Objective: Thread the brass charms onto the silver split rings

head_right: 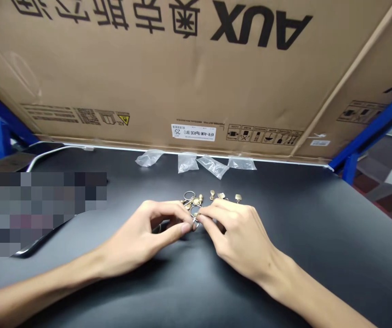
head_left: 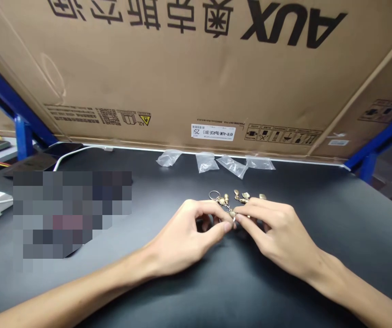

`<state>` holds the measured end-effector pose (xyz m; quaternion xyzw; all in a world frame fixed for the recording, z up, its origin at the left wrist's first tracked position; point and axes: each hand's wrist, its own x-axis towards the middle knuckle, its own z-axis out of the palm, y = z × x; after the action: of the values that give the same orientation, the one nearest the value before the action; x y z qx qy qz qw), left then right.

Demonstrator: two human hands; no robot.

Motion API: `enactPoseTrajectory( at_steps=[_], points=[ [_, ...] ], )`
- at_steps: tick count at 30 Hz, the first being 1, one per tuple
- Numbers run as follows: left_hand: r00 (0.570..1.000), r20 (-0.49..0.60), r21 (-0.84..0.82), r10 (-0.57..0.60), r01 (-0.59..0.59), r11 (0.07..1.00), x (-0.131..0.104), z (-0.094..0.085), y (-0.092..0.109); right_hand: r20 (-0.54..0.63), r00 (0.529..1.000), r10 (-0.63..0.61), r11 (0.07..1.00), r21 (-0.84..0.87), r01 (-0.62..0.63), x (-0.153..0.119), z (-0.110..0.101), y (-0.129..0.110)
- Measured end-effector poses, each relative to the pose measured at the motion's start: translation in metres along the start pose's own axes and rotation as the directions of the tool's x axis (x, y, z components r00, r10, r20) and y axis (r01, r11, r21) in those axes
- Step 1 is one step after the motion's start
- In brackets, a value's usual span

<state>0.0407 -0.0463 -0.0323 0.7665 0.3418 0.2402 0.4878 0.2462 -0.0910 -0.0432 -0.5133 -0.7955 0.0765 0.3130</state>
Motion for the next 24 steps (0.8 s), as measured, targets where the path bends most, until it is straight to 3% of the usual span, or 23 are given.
enactPoseTrajectory(
  at_steps=[5, 8, 12, 14, 18, 24],
  points=[
    [0.998, -0.026, 0.027, 0.060, -0.059, 0.998, -0.002, 0.003, -0.001, 0.088, 0.994, -0.058, 0.996, 0.069, 0.052, 0.003, -0.004, 0.000],
    [0.991, -0.077, 0.080, 0.107, -0.101, 0.992, -0.001, 0.002, -0.002, 0.082, 0.996, 0.028, 0.999, 0.041, -0.032, 0.008, -0.015, 0.007],
    [0.973, -0.140, 0.141, 0.182, -0.163, 0.976, 0.001, 0.001, -0.007, -0.052, 0.988, 0.144, 0.963, -0.222, -0.152, 0.016, -0.036, 0.031],
    [0.970, -0.145, 0.145, 0.195, -0.175, 0.974, 0.002, 0.000, -0.010, 0.017, 0.985, 0.171, 0.911, -0.385, -0.151, 0.019, -0.045, 0.044],
    [0.972, -0.146, 0.157, 0.182, -0.159, 0.975, 0.002, 0.001, -0.014, 0.162, 0.965, 0.208, 0.886, -0.449, -0.116, 0.019, -0.052, 0.056],
    [0.966, -0.185, 0.189, 0.182, -0.146, 0.971, 0.003, 0.000, -0.013, 0.163, 0.912, 0.376, 0.770, -0.602, -0.210, 0.016, -0.053, 0.057]
  ],
)
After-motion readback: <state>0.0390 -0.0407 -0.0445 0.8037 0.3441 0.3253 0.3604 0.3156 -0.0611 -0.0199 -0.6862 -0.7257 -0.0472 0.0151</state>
